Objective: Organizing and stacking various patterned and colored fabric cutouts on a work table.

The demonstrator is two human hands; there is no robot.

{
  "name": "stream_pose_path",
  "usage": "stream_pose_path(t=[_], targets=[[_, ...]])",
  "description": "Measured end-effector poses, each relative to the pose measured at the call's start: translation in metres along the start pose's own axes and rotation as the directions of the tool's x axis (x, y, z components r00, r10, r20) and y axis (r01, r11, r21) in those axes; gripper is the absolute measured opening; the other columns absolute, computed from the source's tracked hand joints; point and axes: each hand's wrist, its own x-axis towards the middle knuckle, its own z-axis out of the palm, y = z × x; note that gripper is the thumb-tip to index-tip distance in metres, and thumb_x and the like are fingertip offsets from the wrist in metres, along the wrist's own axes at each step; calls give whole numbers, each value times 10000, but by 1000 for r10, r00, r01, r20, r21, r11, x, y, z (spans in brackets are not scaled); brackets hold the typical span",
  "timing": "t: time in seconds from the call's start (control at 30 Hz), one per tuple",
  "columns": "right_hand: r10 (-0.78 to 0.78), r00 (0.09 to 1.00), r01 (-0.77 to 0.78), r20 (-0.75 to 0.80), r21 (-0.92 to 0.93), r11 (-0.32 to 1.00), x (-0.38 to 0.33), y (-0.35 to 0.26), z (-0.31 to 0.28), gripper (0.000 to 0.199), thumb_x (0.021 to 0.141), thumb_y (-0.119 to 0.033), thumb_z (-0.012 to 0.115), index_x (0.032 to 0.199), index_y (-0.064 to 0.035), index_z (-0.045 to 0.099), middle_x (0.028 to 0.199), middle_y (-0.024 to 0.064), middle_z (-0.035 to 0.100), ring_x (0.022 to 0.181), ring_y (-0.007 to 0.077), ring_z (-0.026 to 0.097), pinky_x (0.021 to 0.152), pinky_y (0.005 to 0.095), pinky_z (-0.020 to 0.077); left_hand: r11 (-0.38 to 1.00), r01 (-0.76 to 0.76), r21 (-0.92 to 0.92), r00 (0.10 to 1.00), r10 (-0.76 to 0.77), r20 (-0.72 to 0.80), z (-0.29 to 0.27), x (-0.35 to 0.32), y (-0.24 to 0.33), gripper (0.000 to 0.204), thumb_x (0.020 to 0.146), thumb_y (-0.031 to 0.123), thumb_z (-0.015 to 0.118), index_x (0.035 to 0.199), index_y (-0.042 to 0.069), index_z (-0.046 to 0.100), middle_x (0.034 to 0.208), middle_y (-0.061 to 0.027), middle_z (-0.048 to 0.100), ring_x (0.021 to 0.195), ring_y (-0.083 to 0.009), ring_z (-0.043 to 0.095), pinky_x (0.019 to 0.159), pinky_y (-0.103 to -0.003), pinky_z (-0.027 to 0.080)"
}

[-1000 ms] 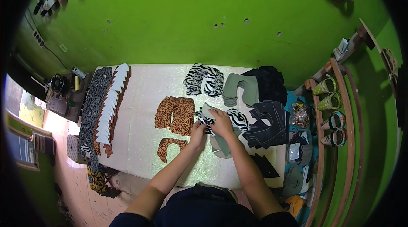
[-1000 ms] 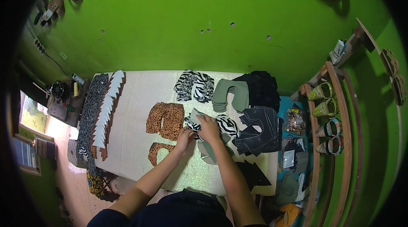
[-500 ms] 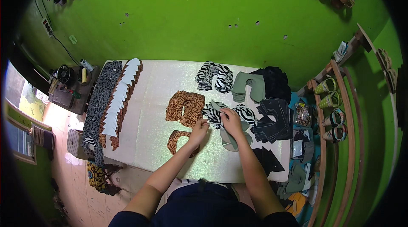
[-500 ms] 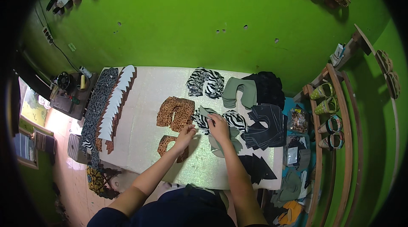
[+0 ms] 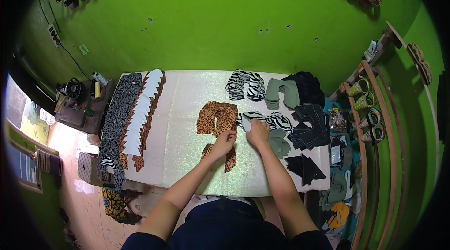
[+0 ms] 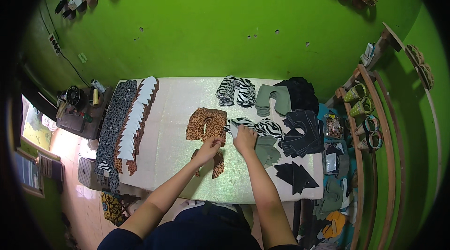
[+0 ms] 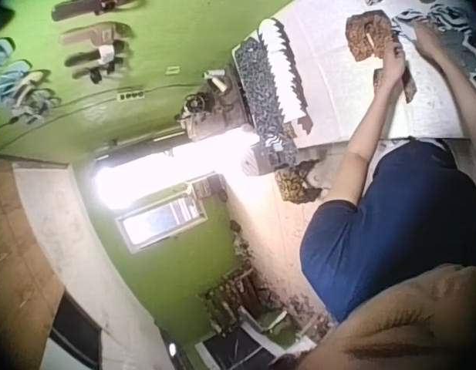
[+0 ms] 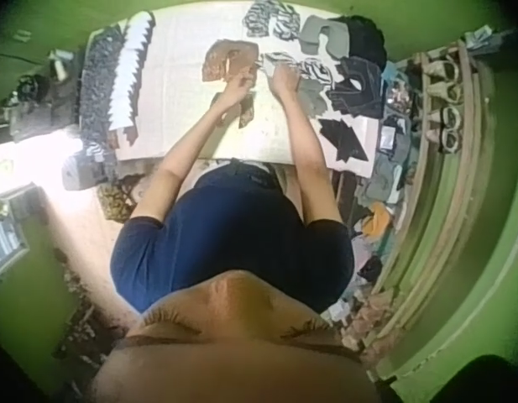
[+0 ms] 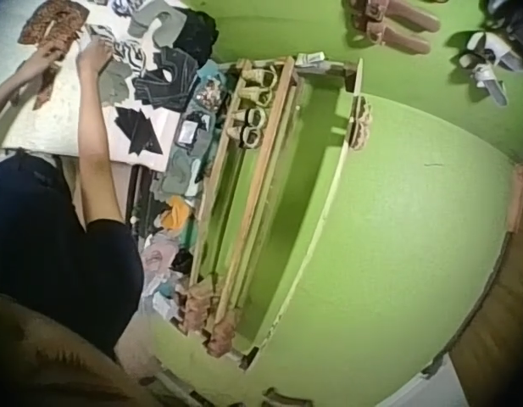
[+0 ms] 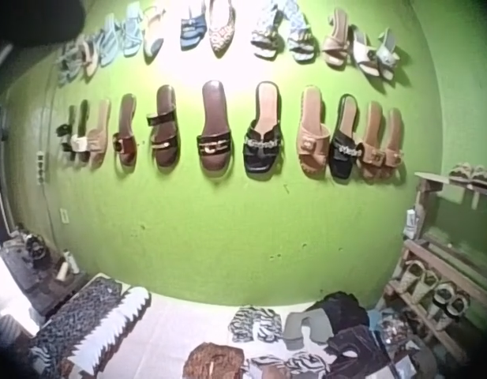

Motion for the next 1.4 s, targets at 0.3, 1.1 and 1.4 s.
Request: stream_pose_path(t=[0.3,1.1,1.4], targets=[[-296,924,354,-244,248,902,-72,-39,-12,271,628,29,593,861,-93,531,964,92,498,942,303,486,796,395,395,819,328,-471,944,-262,203,-23,-23,-1,247,892,201,525,999,-22,532,883,-79,592,739,-93,598,678,-202,516],[233,948,-313,215,507,803,-73,-55,66,205,727,-191,662,862,-39,635,747,99,646,687,236,622,625,331,469,950,189,247,980,-167,-105,-73,-40,-66,208,753,134,636,898,-13,610,707,-159,606,630,-271,589,626,-338,461],[290,933,-343,214,289,894,-65,-58,61,389,685,-229,708,979,-71,508,888,134,612,866,309,584,724,386,457,853,178,491,983,-129,-133,-58,-31,-69,222,744,129,634,890,-16,552,839,-192,562,795,-354,559,712,-408,450]])
